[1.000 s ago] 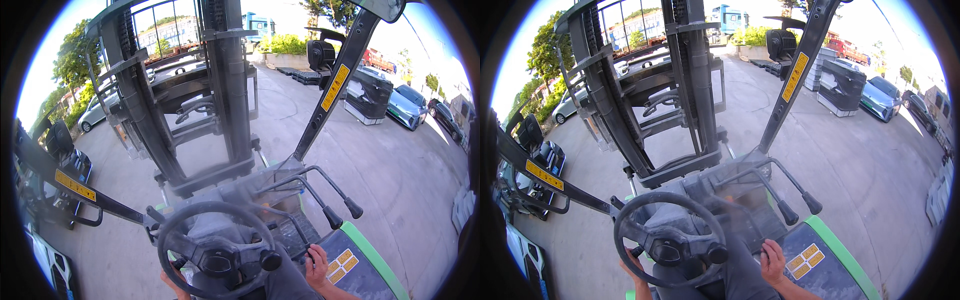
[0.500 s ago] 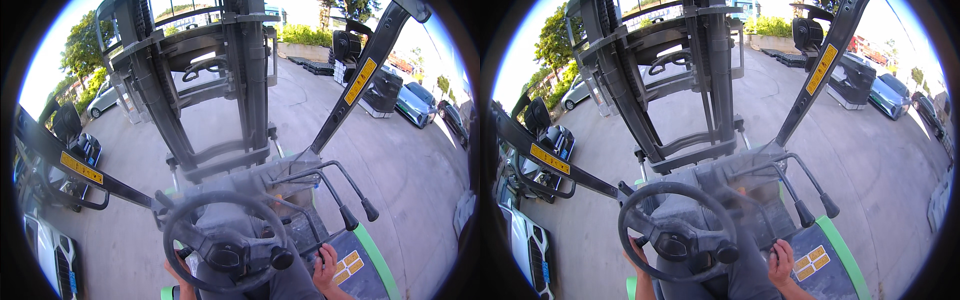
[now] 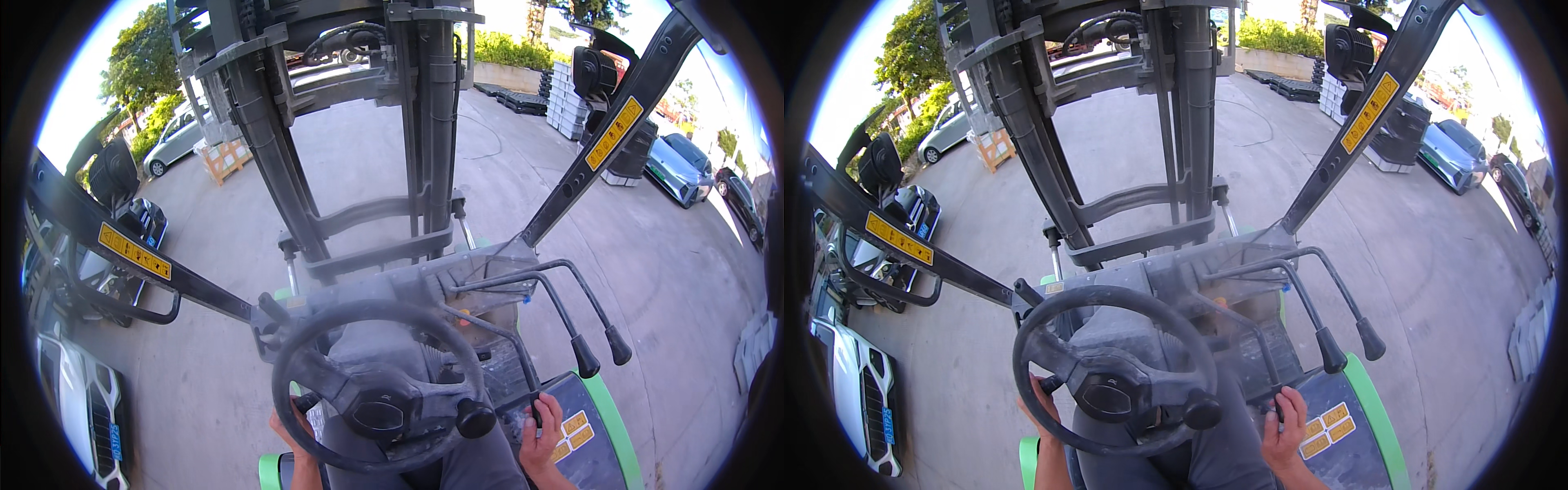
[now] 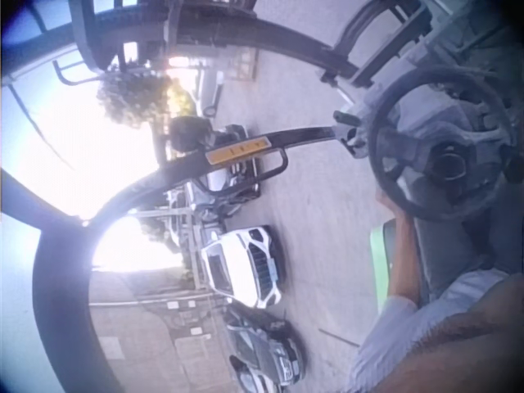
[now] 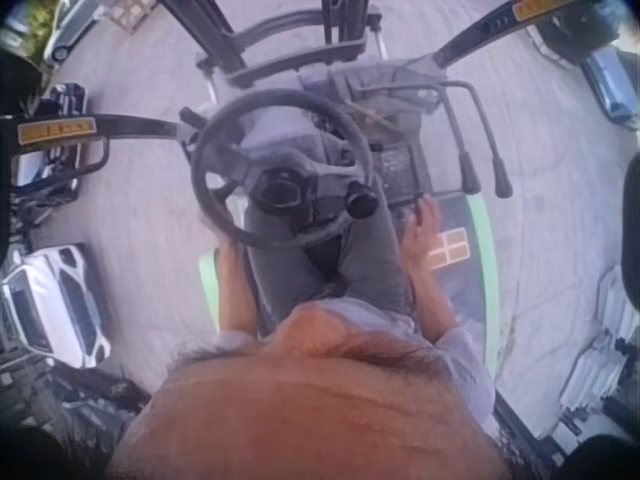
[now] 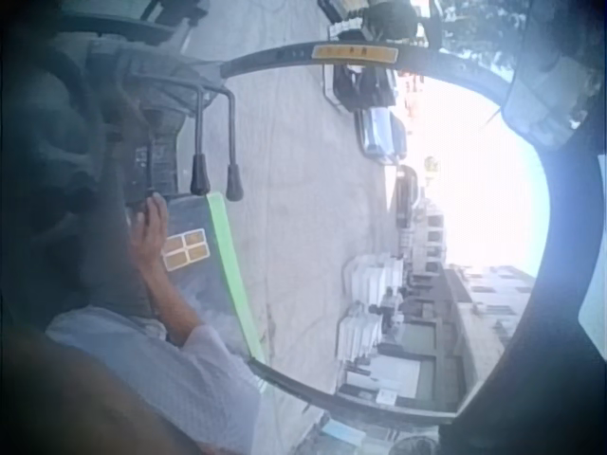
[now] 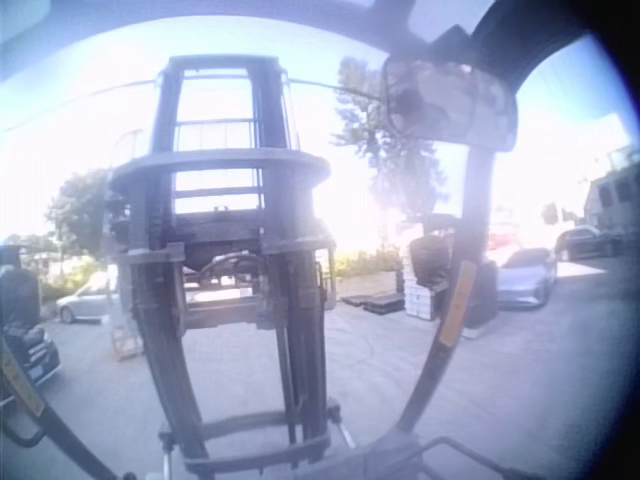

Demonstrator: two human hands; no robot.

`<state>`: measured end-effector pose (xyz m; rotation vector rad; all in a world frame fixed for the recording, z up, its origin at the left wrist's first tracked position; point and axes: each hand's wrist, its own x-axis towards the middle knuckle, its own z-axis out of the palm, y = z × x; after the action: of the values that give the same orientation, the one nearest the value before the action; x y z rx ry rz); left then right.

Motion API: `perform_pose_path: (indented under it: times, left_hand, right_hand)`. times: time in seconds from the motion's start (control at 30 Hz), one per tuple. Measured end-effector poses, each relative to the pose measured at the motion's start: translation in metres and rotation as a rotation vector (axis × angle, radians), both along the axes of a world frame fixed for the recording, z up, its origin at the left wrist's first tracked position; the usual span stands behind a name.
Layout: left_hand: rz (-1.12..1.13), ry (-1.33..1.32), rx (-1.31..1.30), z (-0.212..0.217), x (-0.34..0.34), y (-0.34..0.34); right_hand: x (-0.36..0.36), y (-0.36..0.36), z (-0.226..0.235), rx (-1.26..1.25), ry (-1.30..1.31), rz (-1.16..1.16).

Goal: The person operates a forklift to lift a pallet of boxes and drive it toward a parked truck. The forklift forks are raised, the vehicle is maneuvered into position, and the load is placed onto the truck bed with assistance from a person standing nearby.

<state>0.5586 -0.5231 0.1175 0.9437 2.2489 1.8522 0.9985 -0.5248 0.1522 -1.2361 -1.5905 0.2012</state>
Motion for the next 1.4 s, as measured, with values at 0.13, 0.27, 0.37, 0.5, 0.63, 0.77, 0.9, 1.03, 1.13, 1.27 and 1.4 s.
perform_pose_path:
  times: [0.13, 0.27, 0.37, 0.5, 0.63, 0.77, 0.9, 1.03, 1.13, 1.27, 1.4]
  left_hand:
    - [-0.025, 0.058, -0.001, -0.002, -0.001, -0.007]
    - [-0.031, 0.107, -0.017, 0.002, 0.005, -0.02]
    - [-0.044, 0.15, -0.045, 0.007, 0.01, -0.032]
    - [-0.066, 0.141, -0.028, 0.014, 0.012, -0.04]
    - [-0.061, 0.13, 0.059, 0.019, 0.003, -0.051]
    - [-0.1, 0.224, 0.061, 0.022, 0.001, -0.062]
    - [-0.077, 0.08, 0.115, 0.035, 0.006, -0.055]
    - [-0.164, 0.083, 0.041, 0.059, 0.01, -0.024]
    - [-0.257, 0.042, 0.012, 0.078, -0.006, 0.003]
    - [-0.277, 0.02, 0.019, 0.084, -0.008, 0.007]
    - [-0.25, -0.069, 0.014, 0.077, -0.004, 0.001]
  right_hand:
    - [-0.002, -0.009, 0.011, -0.023, 0.033, -0.006]
    - [-0.001, -0.018, 0.035, -0.002, -0.062, -0.031]
    - [0.003, -0.02, 0.063, -0.021, -0.096, -0.007]
    - [-0.004, -0.009, 0.102, 0.122, -0.308, -0.127]
    - [-0.047, -0.017, 0.126, 0.261, -0.248, 0.051]
    - [-0.098, -0.036, 0.13, 0.203, -0.152, 0.439]
    - [-0.113, -0.019, 0.125, 0.192, -0.076, 0.475]
    - [-0.096, -0.009, 0.118, 0.158, -0.104, 0.534]
    - [-0.108, -0.031, 0.102, 0.118, -0.158, 0.738]
    - [-0.183, -0.055, 0.094, 0.15, -0.371, 1.093]
    - [-0.285, -0.015, 0.134, 0.441, -0.292, 1.043]
